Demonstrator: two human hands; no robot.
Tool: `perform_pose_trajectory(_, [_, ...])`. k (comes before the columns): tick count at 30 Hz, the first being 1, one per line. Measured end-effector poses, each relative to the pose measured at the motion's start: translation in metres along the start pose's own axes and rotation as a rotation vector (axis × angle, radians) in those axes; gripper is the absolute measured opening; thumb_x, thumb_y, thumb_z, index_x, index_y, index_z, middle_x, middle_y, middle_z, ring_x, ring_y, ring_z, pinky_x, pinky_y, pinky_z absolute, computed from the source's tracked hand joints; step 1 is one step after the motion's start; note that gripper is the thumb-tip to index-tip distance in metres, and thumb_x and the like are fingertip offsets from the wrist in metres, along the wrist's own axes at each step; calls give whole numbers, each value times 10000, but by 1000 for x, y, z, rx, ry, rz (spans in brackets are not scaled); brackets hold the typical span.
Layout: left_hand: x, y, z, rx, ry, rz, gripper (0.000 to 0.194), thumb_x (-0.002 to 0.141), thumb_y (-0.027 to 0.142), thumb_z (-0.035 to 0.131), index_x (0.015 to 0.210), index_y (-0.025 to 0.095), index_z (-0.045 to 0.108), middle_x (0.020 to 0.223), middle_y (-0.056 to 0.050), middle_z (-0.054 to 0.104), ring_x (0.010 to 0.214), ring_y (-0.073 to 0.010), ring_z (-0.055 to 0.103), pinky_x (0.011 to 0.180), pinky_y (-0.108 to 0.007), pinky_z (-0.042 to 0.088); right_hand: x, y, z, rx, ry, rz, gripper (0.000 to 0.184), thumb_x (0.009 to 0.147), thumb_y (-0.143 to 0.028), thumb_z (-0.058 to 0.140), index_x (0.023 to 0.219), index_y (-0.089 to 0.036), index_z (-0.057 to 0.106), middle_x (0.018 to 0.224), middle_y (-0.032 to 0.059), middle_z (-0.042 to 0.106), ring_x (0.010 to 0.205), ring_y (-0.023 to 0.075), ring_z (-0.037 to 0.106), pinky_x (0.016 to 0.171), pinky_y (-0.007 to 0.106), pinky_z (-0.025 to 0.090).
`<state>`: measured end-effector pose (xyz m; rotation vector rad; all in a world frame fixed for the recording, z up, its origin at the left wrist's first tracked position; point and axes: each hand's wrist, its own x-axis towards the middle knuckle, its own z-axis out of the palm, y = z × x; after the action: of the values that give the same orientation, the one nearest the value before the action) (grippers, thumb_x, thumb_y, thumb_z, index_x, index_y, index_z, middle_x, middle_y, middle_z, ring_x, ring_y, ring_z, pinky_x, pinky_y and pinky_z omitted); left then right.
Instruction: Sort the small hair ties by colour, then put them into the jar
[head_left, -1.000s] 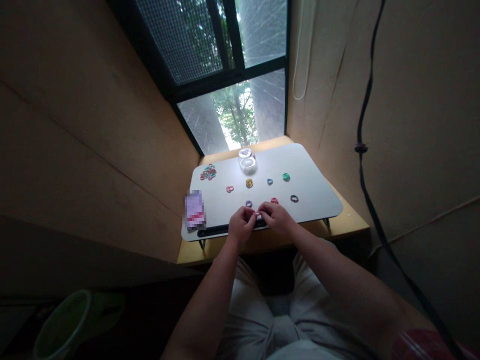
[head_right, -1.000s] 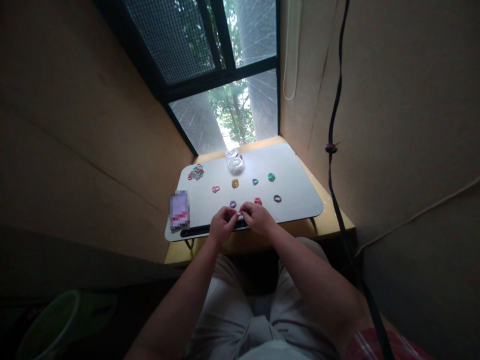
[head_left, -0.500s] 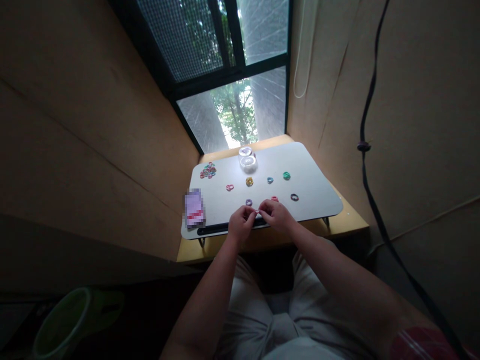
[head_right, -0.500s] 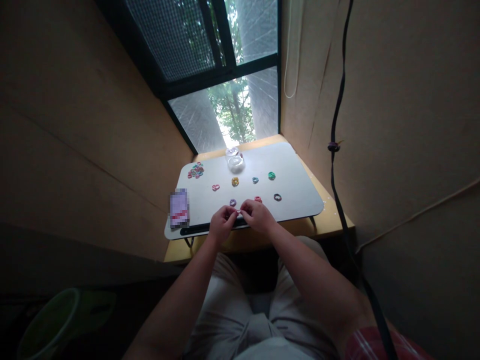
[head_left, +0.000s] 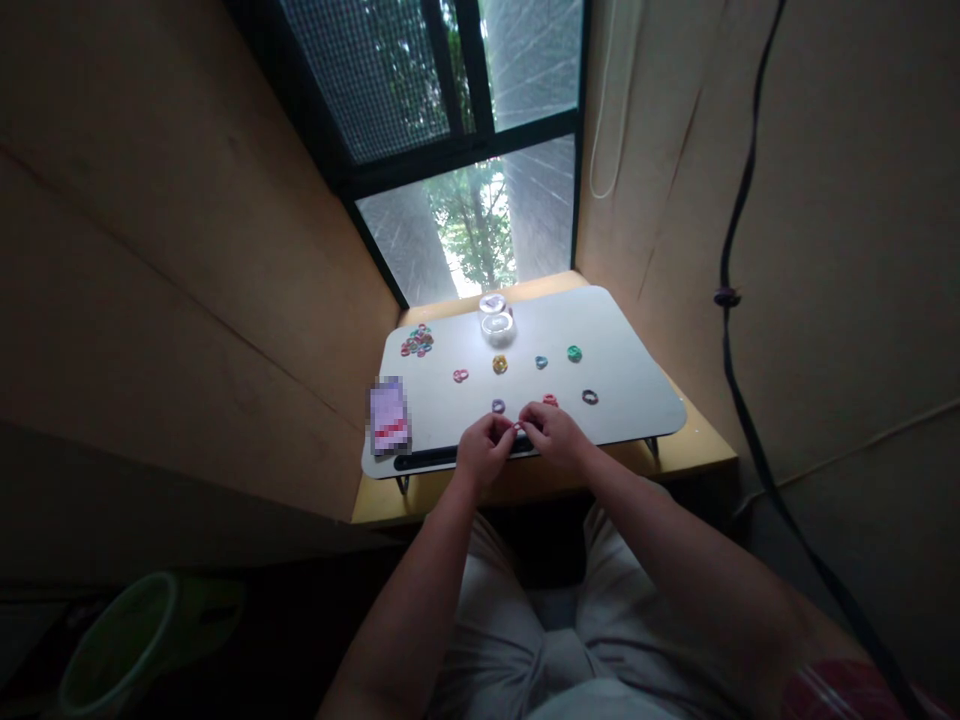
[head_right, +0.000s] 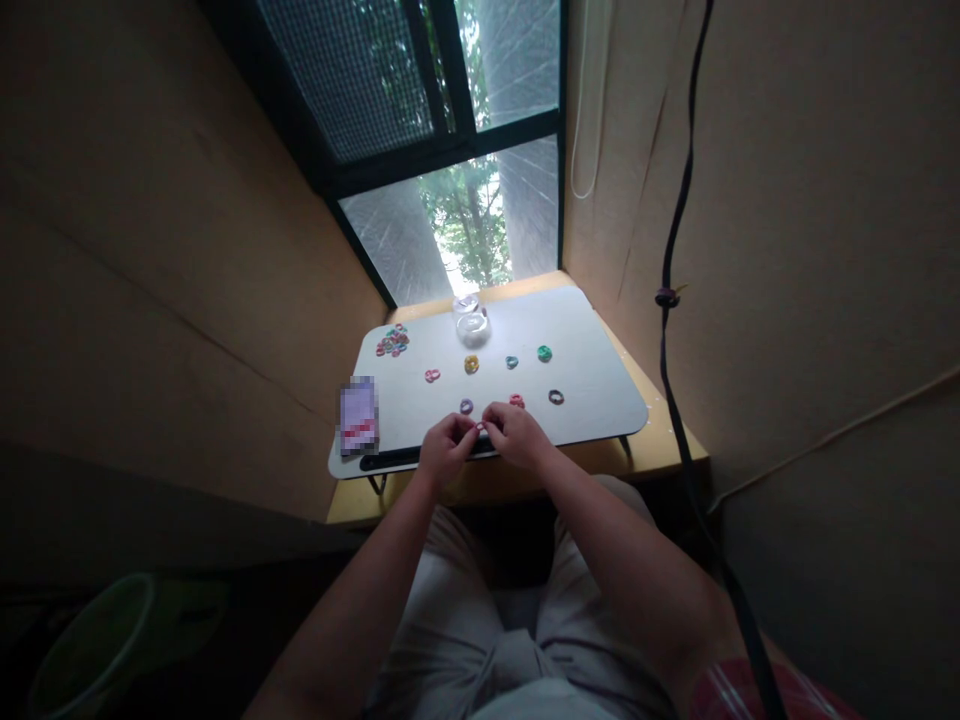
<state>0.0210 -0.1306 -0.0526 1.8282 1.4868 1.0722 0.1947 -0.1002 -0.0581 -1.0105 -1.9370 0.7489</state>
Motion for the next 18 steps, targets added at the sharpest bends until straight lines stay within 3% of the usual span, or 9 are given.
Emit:
perform_pose_trajectory(11, [0, -1, 0, -1, 6, 13, 180, 868, 347, 603, 818, 180, 651, 643, 28, 575, 588, -105, 493, 586, -220, 376, -1, 0, 1, 59, 24, 33, 52, 840, -180, 535, 860, -198, 580, 695, -8, 596, 651, 150, 528, 638, 270, 396])
perform_pose_trajectory(18, [0, -1, 0, 8, -18, 13, 172, 874, 340, 598, 839, 183, 659, 641, 31, 577, 584, -102, 489, 580, -220, 371, -1, 3, 2, 63, -3, 36, 66, 831, -170, 521, 805, -195, 576, 643, -26, 555, 590, 133, 492, 601, 262, 373])
